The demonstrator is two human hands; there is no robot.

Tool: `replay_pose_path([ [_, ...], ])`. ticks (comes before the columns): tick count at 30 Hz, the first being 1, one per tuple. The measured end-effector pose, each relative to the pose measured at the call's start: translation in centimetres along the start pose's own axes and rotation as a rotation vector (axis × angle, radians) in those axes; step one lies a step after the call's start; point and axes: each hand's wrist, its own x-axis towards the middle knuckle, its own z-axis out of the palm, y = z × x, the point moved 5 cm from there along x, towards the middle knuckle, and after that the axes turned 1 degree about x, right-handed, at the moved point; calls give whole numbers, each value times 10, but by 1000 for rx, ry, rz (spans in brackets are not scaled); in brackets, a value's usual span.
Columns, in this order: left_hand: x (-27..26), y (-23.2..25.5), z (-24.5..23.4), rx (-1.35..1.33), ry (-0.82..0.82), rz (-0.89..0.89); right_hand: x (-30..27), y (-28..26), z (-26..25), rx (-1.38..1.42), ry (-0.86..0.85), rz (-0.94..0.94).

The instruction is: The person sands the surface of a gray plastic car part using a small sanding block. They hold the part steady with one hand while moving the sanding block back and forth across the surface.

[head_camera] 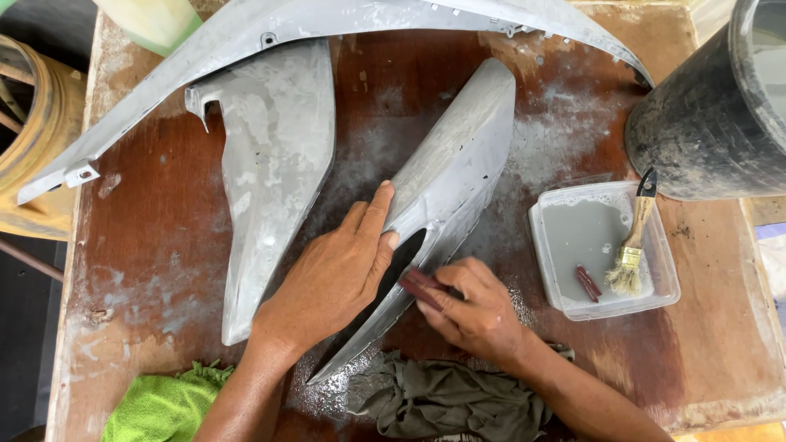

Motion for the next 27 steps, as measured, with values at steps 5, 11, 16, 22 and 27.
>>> replay_pose_path([
  [5, 0, -1, 2, 25, -4, 7, -2, 16, 1, -36, 80, 11],
  [11, -1, 0, 2, 27, 10, 12, 10, 3, -11, -8, 44, 38],
  [16, 0, 0, 2, 36, -1, 2, 0, 18, -5, -94, 94, -22],
  [22, 2, -1, 2, 19, -28, -33, -2, 20, -3, -8, 62, 42],
  [27, 2, 2, 0, 21, -18, -28, 23, 9, -29, -64, 128, 111],
])
